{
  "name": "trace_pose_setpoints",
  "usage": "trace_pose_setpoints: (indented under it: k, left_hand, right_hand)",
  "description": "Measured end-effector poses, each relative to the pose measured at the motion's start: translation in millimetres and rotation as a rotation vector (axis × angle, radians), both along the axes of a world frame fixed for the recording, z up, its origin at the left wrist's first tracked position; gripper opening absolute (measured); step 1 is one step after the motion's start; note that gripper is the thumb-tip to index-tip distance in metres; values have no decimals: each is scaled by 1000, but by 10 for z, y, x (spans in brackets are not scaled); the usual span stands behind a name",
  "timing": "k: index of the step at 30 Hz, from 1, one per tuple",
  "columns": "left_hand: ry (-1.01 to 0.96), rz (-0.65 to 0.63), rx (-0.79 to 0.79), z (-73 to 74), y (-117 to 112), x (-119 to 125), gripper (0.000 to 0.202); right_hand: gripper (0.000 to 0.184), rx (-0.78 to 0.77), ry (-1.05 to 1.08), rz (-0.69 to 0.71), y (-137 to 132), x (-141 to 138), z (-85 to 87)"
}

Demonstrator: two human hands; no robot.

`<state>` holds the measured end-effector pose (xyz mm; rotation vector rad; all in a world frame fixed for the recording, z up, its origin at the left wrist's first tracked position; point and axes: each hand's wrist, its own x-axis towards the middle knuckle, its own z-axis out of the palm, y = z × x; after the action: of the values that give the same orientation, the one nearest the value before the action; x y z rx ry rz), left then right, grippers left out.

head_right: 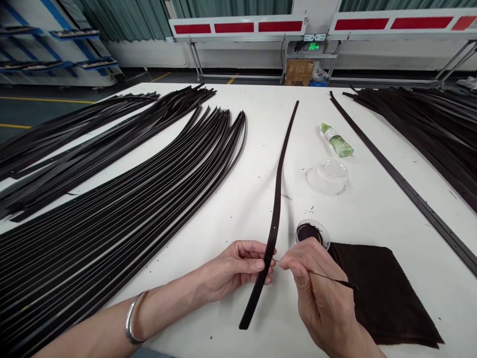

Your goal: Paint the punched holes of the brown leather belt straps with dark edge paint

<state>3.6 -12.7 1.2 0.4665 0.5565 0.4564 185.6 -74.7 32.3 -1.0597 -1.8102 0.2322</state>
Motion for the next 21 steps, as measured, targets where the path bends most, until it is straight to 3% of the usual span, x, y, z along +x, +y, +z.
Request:
trace_pose_setpoints:
  k: [21]
  left_hand:
    - [-25,-20,40,-17,2,-11,28]
  right_hand:
    - [29,24,-31,20,29,-75,-2]
